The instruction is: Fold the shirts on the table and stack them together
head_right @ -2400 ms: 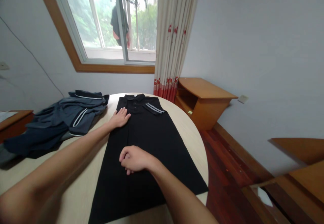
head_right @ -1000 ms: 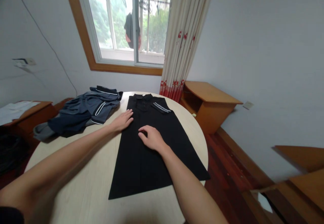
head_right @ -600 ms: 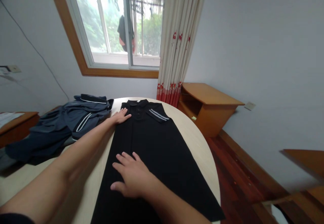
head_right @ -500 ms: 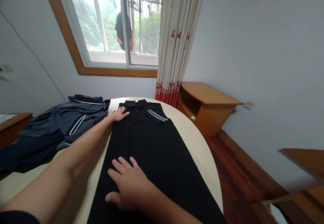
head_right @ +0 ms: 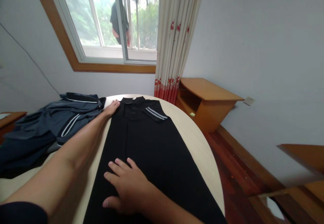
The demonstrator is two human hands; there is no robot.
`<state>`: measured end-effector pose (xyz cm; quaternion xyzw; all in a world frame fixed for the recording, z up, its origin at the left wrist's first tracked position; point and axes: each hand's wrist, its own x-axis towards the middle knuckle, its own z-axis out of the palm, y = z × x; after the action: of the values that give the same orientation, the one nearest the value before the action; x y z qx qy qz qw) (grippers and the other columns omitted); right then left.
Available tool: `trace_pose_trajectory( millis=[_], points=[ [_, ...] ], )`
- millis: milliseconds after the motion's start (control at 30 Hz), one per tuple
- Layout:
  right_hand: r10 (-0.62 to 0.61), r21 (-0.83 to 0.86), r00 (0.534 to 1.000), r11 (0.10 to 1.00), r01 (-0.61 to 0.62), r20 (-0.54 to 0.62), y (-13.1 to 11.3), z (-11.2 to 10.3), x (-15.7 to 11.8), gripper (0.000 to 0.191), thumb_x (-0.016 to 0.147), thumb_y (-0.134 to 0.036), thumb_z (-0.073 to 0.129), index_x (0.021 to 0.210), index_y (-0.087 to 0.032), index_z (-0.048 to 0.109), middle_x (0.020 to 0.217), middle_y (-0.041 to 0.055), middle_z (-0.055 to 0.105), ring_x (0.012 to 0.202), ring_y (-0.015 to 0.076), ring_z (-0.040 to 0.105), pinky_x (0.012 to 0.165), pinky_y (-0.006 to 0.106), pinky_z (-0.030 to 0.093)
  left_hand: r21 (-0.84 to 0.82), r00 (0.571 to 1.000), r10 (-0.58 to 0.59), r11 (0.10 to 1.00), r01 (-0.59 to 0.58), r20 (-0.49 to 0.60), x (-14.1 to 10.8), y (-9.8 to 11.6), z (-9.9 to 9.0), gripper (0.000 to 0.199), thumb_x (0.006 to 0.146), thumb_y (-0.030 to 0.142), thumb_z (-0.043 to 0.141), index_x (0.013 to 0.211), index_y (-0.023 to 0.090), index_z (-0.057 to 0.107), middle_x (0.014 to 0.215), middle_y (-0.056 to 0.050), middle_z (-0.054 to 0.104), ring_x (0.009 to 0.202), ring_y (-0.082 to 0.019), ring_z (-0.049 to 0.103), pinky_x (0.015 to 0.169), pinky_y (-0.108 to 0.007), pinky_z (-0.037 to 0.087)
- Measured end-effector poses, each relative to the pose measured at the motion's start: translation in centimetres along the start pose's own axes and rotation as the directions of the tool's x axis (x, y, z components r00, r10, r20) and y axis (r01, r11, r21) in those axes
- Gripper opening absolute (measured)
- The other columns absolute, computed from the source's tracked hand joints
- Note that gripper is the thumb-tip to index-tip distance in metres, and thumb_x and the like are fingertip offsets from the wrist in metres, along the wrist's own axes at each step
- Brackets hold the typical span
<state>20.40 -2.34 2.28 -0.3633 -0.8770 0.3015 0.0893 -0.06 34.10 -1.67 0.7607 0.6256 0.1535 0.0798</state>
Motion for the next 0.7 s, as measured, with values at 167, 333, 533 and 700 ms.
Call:
trace_pose_trajectory(
  millis=[167,333,533,700],
  points=[
    [-0.004,-0.011,1.0,1.0,0.004,-0.001,0.0,0.1,0.1,0.072,0.091,-0.05,0.067,0.153,-0.024,0.042,0.163,0.0134,0.028,0.153,0.0294,0.019,0.124,0.055,0.011,-0.039,0.999,0.054,0.998,-0.054,-0.003,-3.7,0.1,-0.2,0.076,0.1,0.064,0.014,0.154,0.018,0.042,0.165,-0.005,0.028,0.153,-0.022,0.022,0.121,-0.035,0.025],
    [-0.017,-0.036,1.0,0.999,0.017,-0.022,0.0,0.1,-0.1,0.071,0.09,-0.051,0.066,0.15,-0.02,0.046,0.163,0.0146,0.029,0.153,0.029,0.022,0.123,0.055,0.014,-0.062,0.984,0.178,0.982,-0.177,0.013,-8.3,0.6,-0.4,0.075,0.098,0.062,0.026,0.152,0.015,0.044,0.163,-0.008,0.031,0.153,-0.021,0.024,0.122,-0.034,0.023],
    [-0.022,-0.039,0.962,0.999,0.012,-0.272,0.3,-0.8,-0.5,0.049,0.095,-0.046,0.061,0.133,-0.015,0.064,0.147,0.0153,0.055,0.141,0.0275,0.046,0.118,0.048,0.031,0.01,0.914,0.399,0.916,-0.401,0.075,-16.2,1.6,-1.3,0.076,0.096,0.065,0.031,0.155,0.018,0.04,0.165,-0.009,0.026,0.155,-0.025,0.017,0.123,-0.044,0.018],
    [0.13,-0.004,0.797,0.986,-0.164,-0.589,2.6,-3.3,-2.1,0.037,0.098,-0.042,0.056,0.12,-0.017,0.07,0.129,0.0122,0.068,0.122,0.0233,0.061,0.109,0.039,0.041,0.005,0.857,0.489,0.868,-0.496,0.165,-23.7,3.0,-2.7,0.069,0.099,0.064,0.031,0.155,0.024,0.038,0.165,-0.007,0.027,0.154,-0.025,0.018,0.124,-0.051,0.011]
  ],
)
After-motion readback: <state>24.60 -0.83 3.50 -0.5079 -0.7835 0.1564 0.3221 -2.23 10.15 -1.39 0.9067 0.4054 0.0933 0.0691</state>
